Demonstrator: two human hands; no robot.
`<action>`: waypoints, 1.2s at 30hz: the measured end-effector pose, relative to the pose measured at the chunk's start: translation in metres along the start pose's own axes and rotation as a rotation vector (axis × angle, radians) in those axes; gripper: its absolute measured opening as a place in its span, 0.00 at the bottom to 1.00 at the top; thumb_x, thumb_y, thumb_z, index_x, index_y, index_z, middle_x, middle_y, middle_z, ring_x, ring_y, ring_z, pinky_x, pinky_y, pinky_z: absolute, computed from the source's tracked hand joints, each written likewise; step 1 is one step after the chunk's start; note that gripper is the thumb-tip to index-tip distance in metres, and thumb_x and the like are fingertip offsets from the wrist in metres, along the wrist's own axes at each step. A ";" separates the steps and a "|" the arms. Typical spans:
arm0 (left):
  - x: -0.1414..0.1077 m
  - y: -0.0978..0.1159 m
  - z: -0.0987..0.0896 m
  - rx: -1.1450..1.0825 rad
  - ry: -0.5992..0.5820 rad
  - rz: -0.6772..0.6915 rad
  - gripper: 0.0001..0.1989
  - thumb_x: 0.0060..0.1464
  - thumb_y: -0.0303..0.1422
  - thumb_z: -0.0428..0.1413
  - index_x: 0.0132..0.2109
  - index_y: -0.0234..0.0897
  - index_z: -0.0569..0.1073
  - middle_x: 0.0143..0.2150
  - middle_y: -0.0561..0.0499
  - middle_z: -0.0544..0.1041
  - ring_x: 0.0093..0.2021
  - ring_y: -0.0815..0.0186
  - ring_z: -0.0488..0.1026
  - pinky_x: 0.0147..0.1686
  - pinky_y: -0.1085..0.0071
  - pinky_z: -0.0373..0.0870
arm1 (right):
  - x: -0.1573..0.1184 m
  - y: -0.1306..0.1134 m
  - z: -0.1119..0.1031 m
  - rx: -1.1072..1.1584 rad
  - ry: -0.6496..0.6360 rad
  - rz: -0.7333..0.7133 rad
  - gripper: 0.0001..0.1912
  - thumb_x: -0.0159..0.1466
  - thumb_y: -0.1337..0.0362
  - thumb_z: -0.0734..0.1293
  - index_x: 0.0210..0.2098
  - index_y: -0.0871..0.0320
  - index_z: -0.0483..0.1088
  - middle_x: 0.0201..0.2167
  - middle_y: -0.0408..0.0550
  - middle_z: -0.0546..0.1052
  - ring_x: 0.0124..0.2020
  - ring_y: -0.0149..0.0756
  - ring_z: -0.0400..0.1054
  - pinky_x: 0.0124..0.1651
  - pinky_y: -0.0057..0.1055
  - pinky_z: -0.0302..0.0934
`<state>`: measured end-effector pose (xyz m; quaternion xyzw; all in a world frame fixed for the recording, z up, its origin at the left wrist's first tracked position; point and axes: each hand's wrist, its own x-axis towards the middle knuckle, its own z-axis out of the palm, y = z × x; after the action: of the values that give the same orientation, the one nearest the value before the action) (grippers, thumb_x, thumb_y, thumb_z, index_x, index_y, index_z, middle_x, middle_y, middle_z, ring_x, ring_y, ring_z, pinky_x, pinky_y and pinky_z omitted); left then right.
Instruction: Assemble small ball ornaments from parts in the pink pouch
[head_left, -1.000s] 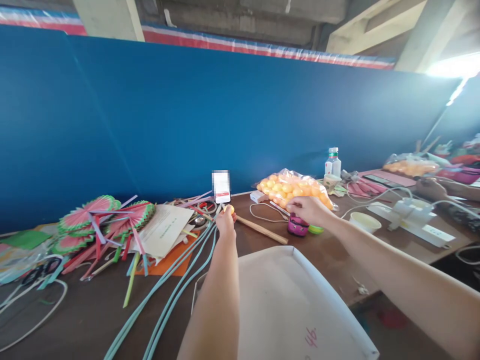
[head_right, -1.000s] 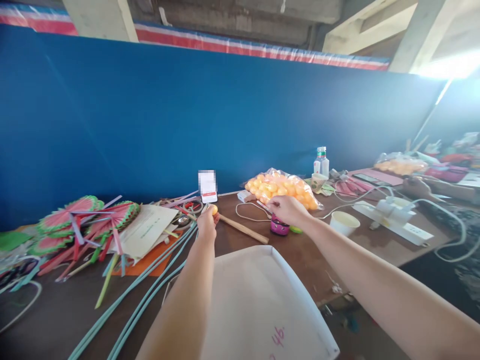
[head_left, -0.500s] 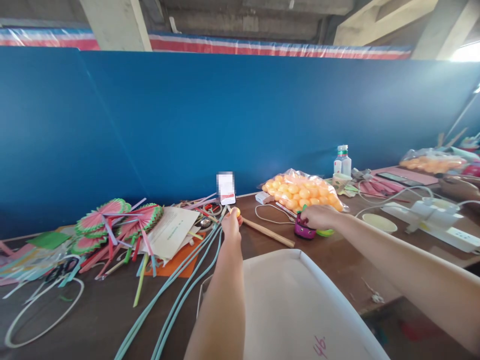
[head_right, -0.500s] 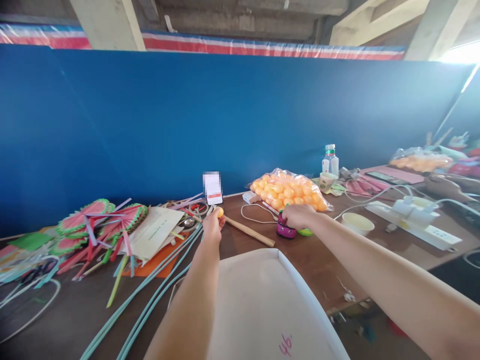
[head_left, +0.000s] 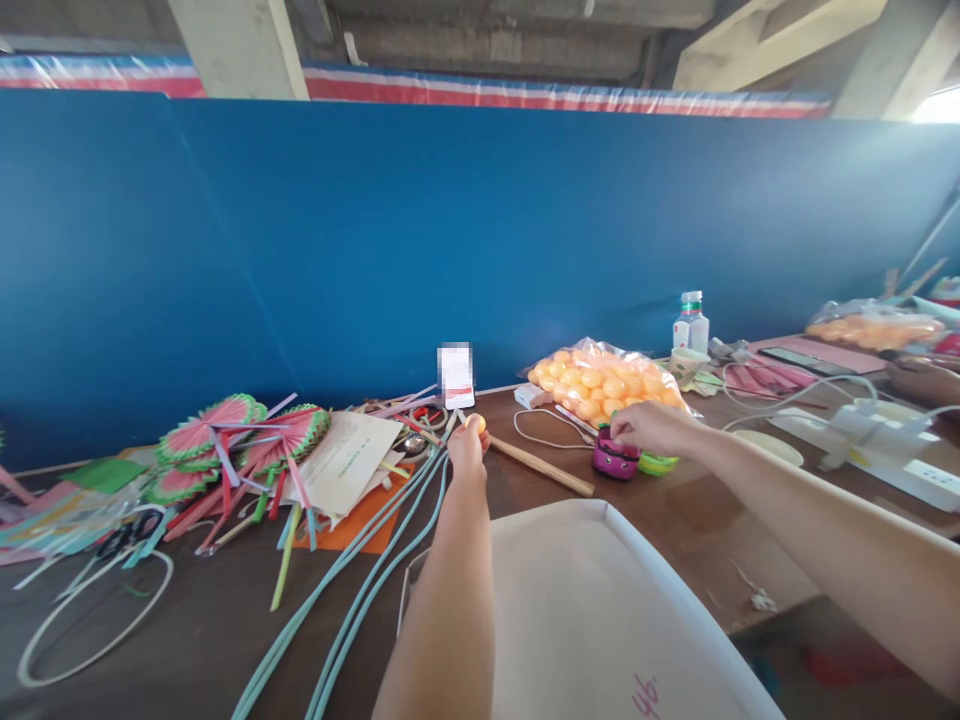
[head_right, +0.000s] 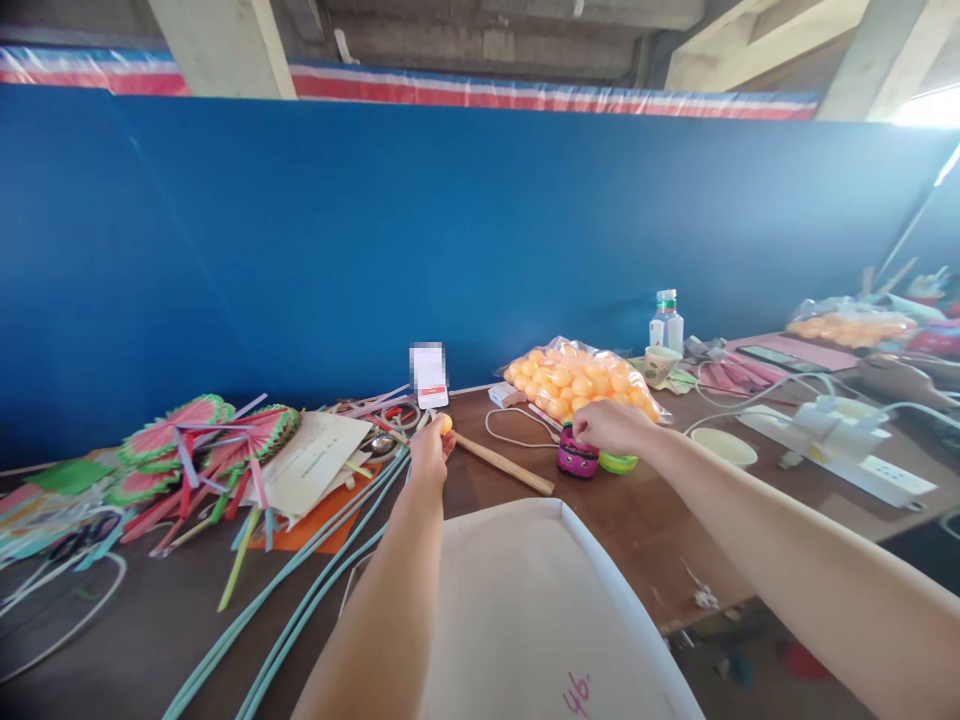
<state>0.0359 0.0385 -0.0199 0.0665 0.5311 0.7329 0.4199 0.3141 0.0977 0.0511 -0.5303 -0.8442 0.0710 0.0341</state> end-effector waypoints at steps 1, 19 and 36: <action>0.000 0.000 0.000 -0.010 -0.005 -0.002 0.08 0.51 0.32 0.60 0.38 0.33 0.72 0.29 0.50 0.73 0.27 0.72 0.73 0.28 0.77 0.69 | 0.001 0.001 -0.002 0.057 0.075 -0.004 0.07 0.54 0.63 0.66 0.28 0.51 0.78 0.30 0.43 0.79 0.31 0.37 0.71 0.31 0.28 0.57; 0.013 0.002 -0.002 -0.130 0.010 0.002 0.05 0.51 0.30 0.58 0.36 0.32 0.73 0.27 0.52 0.71 0.22 0.75 0.69 0.26 0.78 0.67 | 0.077 -0.181 0.083 1.189 0.205 -0.239 0.02 0.53 0.68 0.71 0.27 0.57 0.74 0.25 0.43 0.75 0.23 0.29 0.66 0.26 0.24 0.60; 0.012 0.003 -0.006 -0.111 0.072 0.096 0.09 0.54 0.33 0.57 0.41 0.34 0.75 0.33 0.48 0.75 0.27 0.71 0.72 0.31 0.73 0.70 | 0.089 -0.178 0.101 1.971 -0.116 0.113 0.07 0.52 0.70 0.74 0.27 0.58 0.71 0.23 0.41 0.71 0.20 0.22 0.58 0.20 0.18 0.58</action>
<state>0.0237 0.0427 -0.0244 0.0422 0.5008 0.7823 0.3680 0.1034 0.0933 -0.0225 -0.3000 -0.3811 0.7695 0.4155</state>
